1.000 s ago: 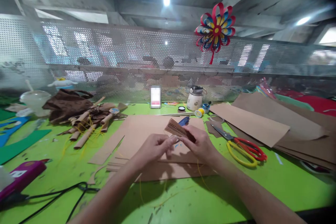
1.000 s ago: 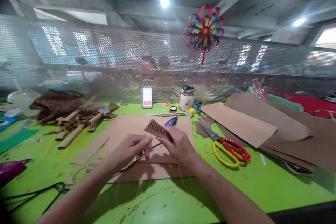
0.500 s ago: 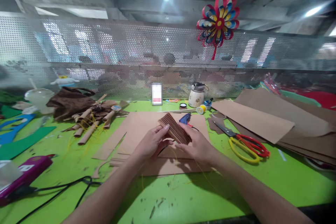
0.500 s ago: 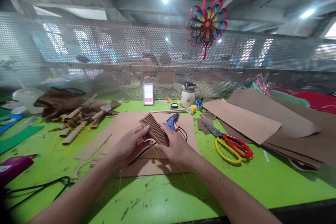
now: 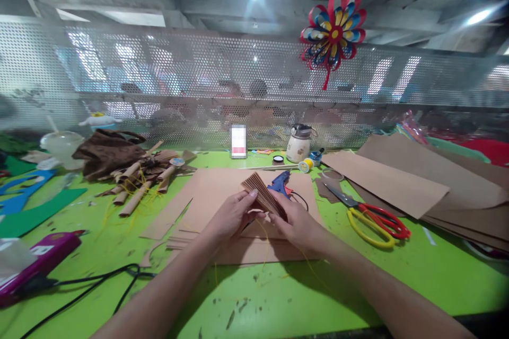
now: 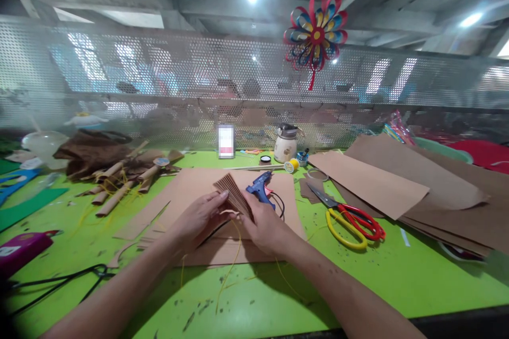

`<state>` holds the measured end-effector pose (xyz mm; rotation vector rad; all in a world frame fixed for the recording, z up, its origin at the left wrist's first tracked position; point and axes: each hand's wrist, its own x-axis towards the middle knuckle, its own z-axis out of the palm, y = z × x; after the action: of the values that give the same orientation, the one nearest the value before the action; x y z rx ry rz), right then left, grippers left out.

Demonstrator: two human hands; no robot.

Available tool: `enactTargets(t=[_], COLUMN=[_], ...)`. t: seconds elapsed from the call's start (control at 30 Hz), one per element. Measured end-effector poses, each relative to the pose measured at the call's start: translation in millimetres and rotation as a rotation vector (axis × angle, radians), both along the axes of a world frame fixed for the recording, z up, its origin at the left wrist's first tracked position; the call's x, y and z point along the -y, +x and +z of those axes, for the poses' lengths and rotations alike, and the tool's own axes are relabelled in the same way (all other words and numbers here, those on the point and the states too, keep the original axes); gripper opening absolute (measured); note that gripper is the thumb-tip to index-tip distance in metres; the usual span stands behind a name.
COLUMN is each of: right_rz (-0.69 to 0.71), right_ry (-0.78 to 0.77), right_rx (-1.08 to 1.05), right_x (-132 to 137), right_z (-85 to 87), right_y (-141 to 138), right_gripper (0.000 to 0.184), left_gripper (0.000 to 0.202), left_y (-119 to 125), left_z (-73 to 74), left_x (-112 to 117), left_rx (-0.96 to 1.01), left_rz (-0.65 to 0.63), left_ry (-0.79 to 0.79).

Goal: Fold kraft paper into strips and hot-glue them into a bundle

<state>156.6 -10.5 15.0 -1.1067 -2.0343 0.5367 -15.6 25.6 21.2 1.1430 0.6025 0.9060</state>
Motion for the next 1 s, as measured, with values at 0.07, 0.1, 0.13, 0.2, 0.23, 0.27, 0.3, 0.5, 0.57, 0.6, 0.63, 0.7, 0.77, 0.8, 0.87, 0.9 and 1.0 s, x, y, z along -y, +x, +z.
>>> enactTargets(t=[0.07,0.1,0.13,0.2,0.23,0.27,0.3,0.5,0.57,0.6,0.63,0.7,0.77,0.8,0.87,0.9,1.0], right_rz=[-0.052,-0.091,-0.128,-0.165,-0.157,-0.140,-0.117,-0.014,0.002,0.010,0.013,-0.008,-0.042,-0.057,-0.063,-0.053,-0.020], right_ry=[0.028,0.039,0.042,0.028,0.020,0.019,0.021,-0.009,-0.027,-0.035,-0.044,-0.046,-0.034,-0.028,-0.027,-0.029,-0.005], right_rx=[0.003,-0.001,-0.007,-0.018,-0.026,-0.033,-0.034,0.007,-0.023,-0.046,-0.070,-0.128,-0.179,-0.199,-0.220,-0.218,-0.178], right_x=[-2,-4,-5,-6,-7,-6,-6,0,1,1,2,1,1,0,0,0,1], right_z=[-1.6,-2.0,-2.1,-2.5,-3.0,-3.9,-5.1,-10.8,-9.3,-8.3,-7.4,-6.7,-7.6,-8.4,-9.5,-9.7,-9.7], right_y=[2,2,3,3,3,2,1,-9,-11,-12,-13,-13,-13,-13,-13,-14,-16], right_gripper=[0.045,0.044,0.044,0.043,0.042,0.041,0.040,0.041,0.037,0.034,0.031,0.029,0.030,0.030,0.029,0.029,0.036], left_gripper=[0.037,0.039,0.040,0.040,0.040,0.040,0.040,0.035,0.033,0.032,0.031,0.031,0.031,0.032,0.032,0.032,0.033], left_y=[1,2,4,6,6,7,7,6,6,6,5,5,4,4,5,5,6], left_z=[-1.0,-1.5,-2.1,-3.6,-4.6,-5.8,-7.1,-12.1,-11.0,-10.1,-9.1,-7.6,-7.1,-7.2,-7.7,-7.9,-8.2], left_x=[2,3,4,4,4,4,3,1,2,3,4,4,5,5,5,6,6], left_rx=[-0.066,-0.099,-0.130,-0.167,-0.171,-0.170,-0.163,-0.083,-0.042,-0.022,-0.002,0.028,0.050,0.058,0.069,0.072,0.059], left_rz=[0.004,0.016,0.033,0.074,0.098,0.122,0.150,0.224,0.184,0.162,0.143,0.114,0.099,0.097,0.104,0.111,0.127], left_ry=[-0.032,-0.050,-0.058,-0.035,-0.011,0.011,0.025,-0.012,-0.038,-0.047,-0.053,-0.061,-0.066,-0.065,-0.061,-0.059,-0.054])
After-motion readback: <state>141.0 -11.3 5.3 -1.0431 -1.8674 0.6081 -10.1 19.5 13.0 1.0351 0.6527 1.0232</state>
